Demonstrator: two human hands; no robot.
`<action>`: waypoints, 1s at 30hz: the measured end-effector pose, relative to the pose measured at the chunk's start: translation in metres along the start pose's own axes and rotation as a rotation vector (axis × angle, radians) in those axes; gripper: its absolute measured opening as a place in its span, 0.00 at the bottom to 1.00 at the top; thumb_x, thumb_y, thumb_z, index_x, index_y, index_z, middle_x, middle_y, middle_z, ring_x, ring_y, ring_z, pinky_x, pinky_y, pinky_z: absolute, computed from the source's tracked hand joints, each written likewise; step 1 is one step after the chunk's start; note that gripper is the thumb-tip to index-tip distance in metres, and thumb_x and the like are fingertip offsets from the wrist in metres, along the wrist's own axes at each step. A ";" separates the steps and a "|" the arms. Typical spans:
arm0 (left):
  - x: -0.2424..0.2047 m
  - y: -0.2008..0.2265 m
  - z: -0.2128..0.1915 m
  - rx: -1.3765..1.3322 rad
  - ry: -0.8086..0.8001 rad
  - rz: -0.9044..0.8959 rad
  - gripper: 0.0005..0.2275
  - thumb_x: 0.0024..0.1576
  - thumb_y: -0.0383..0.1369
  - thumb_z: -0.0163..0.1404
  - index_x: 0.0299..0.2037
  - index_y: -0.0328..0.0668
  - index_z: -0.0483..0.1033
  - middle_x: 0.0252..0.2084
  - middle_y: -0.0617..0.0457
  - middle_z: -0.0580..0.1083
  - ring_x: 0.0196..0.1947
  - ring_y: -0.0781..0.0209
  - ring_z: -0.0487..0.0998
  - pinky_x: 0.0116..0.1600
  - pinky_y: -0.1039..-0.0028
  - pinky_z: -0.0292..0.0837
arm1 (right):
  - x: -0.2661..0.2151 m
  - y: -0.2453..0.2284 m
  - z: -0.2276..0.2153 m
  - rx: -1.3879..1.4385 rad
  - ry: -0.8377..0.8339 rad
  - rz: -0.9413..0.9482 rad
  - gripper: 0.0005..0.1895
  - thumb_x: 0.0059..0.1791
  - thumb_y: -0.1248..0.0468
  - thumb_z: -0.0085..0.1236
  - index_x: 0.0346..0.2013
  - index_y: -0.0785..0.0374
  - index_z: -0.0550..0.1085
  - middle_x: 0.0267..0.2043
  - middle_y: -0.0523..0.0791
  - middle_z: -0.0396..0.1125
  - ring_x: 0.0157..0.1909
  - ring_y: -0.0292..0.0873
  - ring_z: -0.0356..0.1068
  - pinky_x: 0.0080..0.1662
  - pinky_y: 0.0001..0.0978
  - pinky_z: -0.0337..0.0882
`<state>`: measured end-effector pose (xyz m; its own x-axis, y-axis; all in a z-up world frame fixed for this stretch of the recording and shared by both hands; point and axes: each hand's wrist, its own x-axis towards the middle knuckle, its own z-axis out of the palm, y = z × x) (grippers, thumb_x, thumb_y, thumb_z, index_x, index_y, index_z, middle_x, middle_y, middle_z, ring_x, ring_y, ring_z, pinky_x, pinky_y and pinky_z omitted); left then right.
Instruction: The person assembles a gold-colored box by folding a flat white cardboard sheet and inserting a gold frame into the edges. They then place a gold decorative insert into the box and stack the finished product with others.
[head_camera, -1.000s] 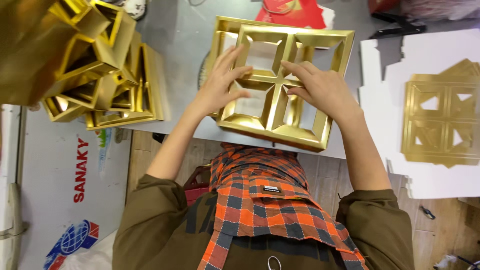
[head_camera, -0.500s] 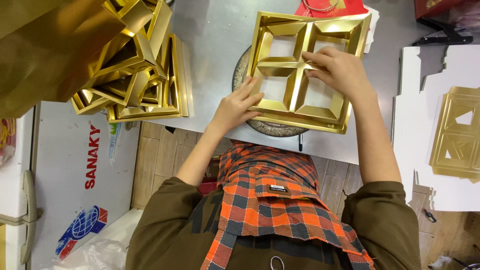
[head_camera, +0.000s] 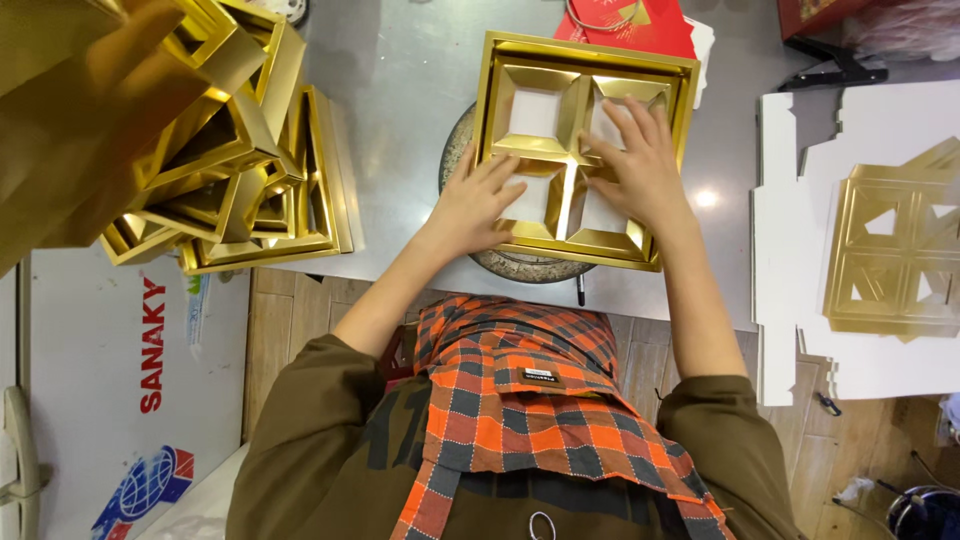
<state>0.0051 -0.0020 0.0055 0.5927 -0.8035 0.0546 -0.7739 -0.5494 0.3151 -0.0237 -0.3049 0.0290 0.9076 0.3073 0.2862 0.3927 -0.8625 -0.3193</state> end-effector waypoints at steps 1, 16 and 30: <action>0.006 0.001 -0.004 0.035 -0.021 -0.003 0.40 0.38 0.48 0.68 0.63 0.44 0.72 0.71 0.40 0.62 0.73 0.44 0.58 0.76 0.45 0.38 | -0.006 0.002 0.001 -0.024 0.015 0.020 0.35 0.39 0.59 0.71 0.61 0.54 0.75 0.69 0.54 0.62 0.73 0.62 0.54 0.70 0.70 0.46; 0.050 0.034 0.025 -0.008 -0.064 -0.020 0.45 0.53 0.67 0.48 0.76 0.49 0.52 0.78 0.40 0.45 0.78 0.39 0.41 0.76 0.40 0.33 | -0.076 0.002 0.014 0.187 0.330 0.575 0.39 0.51 0.58 0.68 0.74 0.57 0.61 0.80 0.61 0.44 0.80 0.65 0.45 0.74 0.54 0.51; -0.013 0.030 -0.017 -0.231 0.566 -0.270 0.23 0.63 0.45 0.55 0.66 0.47 0.70 0.77 0.43 0.58 0.79 0.42 0.54 0.79 0.46 0.48 | -0.159 0.006 0.015 0.989 0.149 0.922 0.32 0.51 0.64 0.57 0.70 0.67 0.65 0.48 0.48 0.68 0.44 0.42 0.67 0.44 0.35 0.70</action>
<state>-0.0218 -0.0036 0.0306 0.8332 -0.3664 0.4142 -0.5518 -0.6008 0.5785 -0.1634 -0.3533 -0.0321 0.8962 -0.3196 -0.3076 -0.3442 -0.0635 -0.9367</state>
